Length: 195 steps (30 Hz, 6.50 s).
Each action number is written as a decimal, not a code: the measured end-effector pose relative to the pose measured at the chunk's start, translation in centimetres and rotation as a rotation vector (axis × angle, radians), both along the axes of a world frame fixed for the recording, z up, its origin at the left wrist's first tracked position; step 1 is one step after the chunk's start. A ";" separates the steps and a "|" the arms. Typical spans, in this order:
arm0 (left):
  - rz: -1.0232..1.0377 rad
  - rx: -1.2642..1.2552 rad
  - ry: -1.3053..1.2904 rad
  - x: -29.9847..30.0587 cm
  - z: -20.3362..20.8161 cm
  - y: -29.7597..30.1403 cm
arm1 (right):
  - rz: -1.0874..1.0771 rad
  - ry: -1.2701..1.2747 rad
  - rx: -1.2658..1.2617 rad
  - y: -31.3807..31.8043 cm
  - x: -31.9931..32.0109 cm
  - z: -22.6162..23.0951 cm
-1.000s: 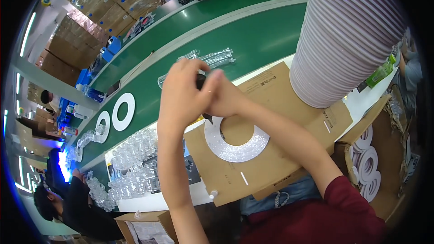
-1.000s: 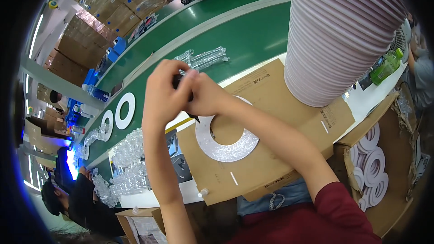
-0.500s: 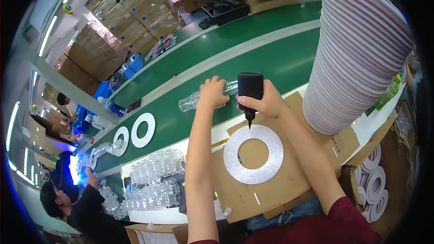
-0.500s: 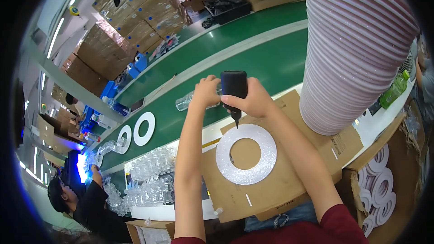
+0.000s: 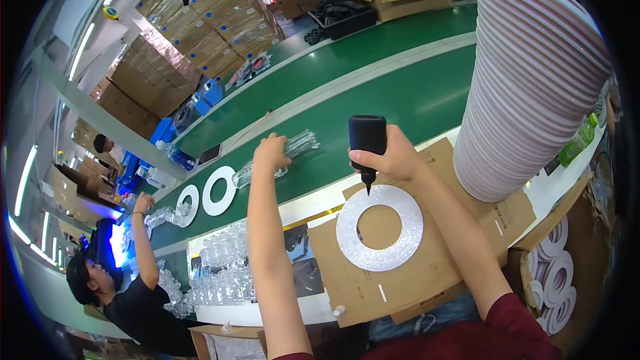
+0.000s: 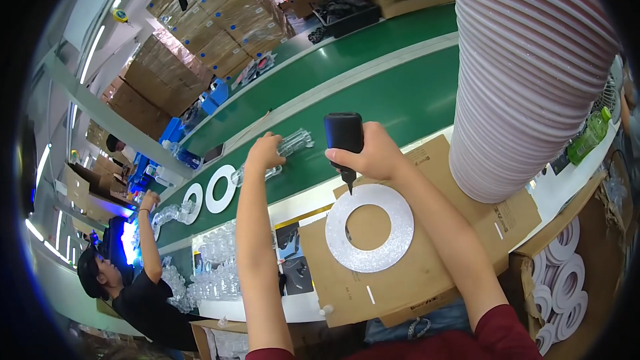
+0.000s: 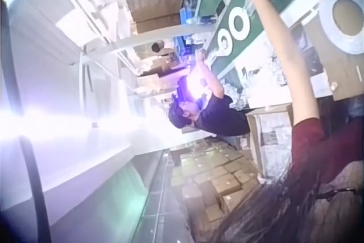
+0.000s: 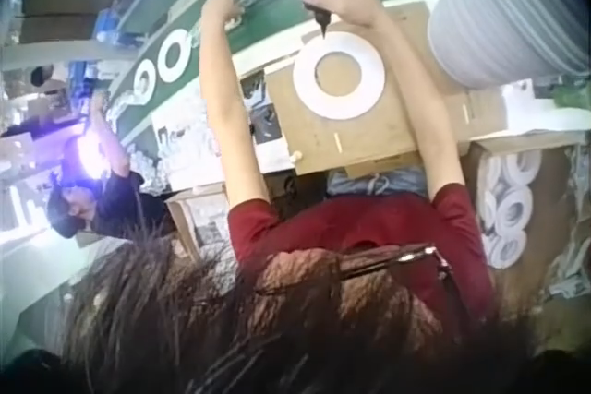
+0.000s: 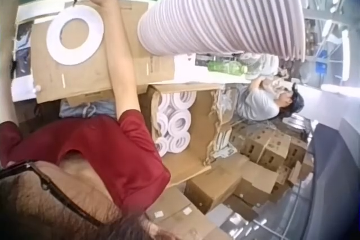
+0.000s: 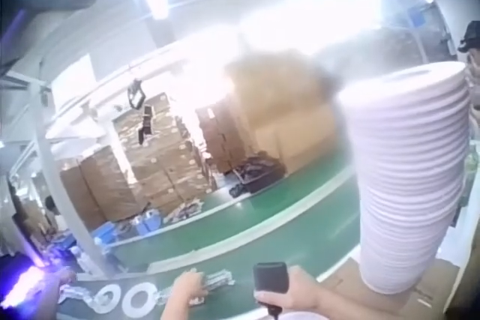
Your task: Assembling white plastic rings or spools on a factory production line using a handheld tool.
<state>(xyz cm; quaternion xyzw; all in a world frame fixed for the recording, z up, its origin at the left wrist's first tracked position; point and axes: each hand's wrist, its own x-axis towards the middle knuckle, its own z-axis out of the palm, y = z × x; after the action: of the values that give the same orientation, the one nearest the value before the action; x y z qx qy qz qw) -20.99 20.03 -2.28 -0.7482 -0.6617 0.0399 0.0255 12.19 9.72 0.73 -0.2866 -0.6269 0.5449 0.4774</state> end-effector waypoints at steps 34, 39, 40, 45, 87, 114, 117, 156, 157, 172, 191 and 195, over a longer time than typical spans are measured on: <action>-0.328 0.753 -0.710 14.6 2.3 -13.4 | 0.052 -0.281 0.161 -2.1 -7.0 -5.8; -0.331 0.756 -0.709 14.6 2.2 -13.3 | 0.049 -0.294 0.164 -1.9 -7.0 -6.2; -0.332 0.756 -0.710 14.7 2.2 -13.3 | 0.048 -0.295 0.165 -1.9 -7.1 -6.4; -0.332 0.759 -0.709 14.5 1.8 -13.1 | 0.000 -0.231 0.233 -2.1 -7.2 -6.3; -0.416 0.690 -0.501 13.5 2.4 -13.3 | -0.012 0.009 0.139 -3.6 -8.8 -6.9; -0.175 0.538 -0.456 13.2 2.7 -15.4 | 0.187 -0.038 0.101 -4.1 -9.3 -6.7; -0.164 0.526 -0.450 13.1 2.4 -15.3 | 0.214 -0.059 0.103 -3.9 -9.2 -6.9; -0.351 0.609 -0.538 16.3 3.5 -16.8 | -0.007 -0.099 0.110 -6.9 -5.7 -5.0; -0.394 0.622 -0.543 16.5 3.6 -17.0 | -0.028 -0.159 0.086 -7.4 -5.3 -4.7; -0.537 0.629 -0.554 17.2 2.9 -17.4 | -0.115 -0.019 0.053 -9.3 -5.2 -6.3; -0.555 0.625 -0.533 17.2 2.5 -17.0 | -0.098 -0.115 -0.005 -8.7 -4.9 -7.1; -0.563 0.640 -0.538 17.2 2.4 -16.9 | -0.095 -0.155 -0.030 -8.4 -5.1 -7.7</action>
<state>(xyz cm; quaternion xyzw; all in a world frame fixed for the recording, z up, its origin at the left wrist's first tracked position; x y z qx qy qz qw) -3.77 3.12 0.10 -0.8363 -0.3962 -0.3678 0.0917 7.12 1.29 -6.97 -0.3645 -0.6395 0.5071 0.4484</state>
